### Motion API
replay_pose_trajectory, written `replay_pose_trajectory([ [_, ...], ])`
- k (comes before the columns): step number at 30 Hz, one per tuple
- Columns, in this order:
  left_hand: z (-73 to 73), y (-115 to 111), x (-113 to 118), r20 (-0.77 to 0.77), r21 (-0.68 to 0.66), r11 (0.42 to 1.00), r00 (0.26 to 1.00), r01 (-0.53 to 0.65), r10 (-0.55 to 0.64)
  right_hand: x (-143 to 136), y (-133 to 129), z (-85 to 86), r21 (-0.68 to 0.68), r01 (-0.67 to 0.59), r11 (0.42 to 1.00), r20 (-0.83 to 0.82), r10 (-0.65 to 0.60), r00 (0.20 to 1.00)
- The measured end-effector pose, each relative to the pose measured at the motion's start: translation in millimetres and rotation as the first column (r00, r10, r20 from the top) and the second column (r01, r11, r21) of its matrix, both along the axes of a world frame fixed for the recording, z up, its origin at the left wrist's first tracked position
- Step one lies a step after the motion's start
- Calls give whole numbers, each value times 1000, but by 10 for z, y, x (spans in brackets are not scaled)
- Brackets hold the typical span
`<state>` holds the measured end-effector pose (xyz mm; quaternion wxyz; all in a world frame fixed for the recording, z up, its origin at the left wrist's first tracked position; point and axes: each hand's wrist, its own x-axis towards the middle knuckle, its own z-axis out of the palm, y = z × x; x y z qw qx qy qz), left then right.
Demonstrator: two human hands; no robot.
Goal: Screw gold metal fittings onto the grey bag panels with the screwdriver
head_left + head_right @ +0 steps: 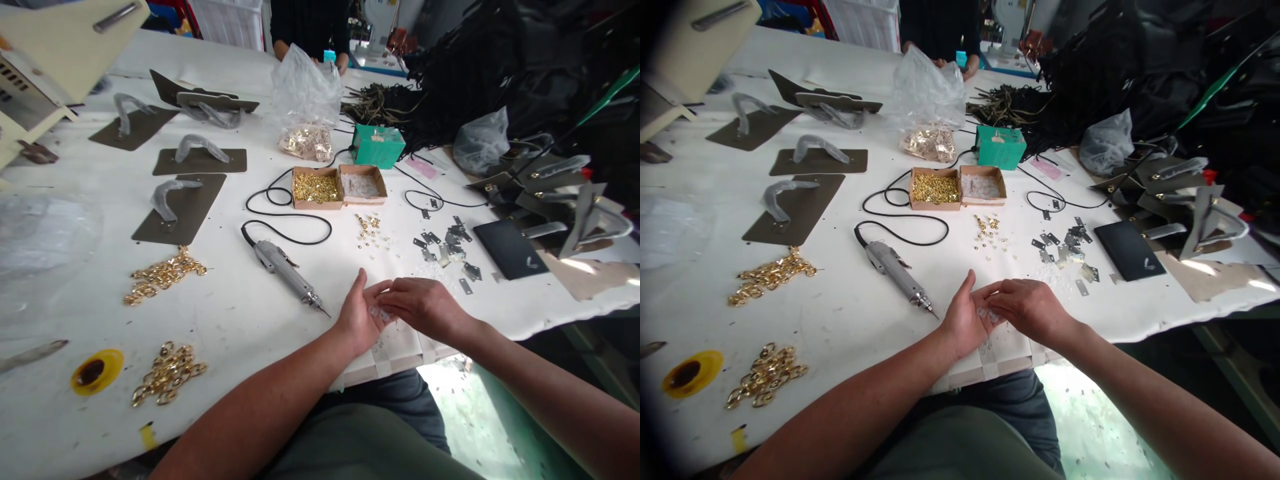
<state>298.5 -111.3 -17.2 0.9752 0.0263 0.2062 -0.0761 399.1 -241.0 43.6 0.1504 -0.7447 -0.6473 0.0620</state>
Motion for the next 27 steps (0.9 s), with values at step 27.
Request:
replay_pose_trajectory([
  [27, 88, -13, -18, -66, 75, 996, 997, 53, -48, 831, 920, -179, -328, 552, 767, -82, -605, 792],
])
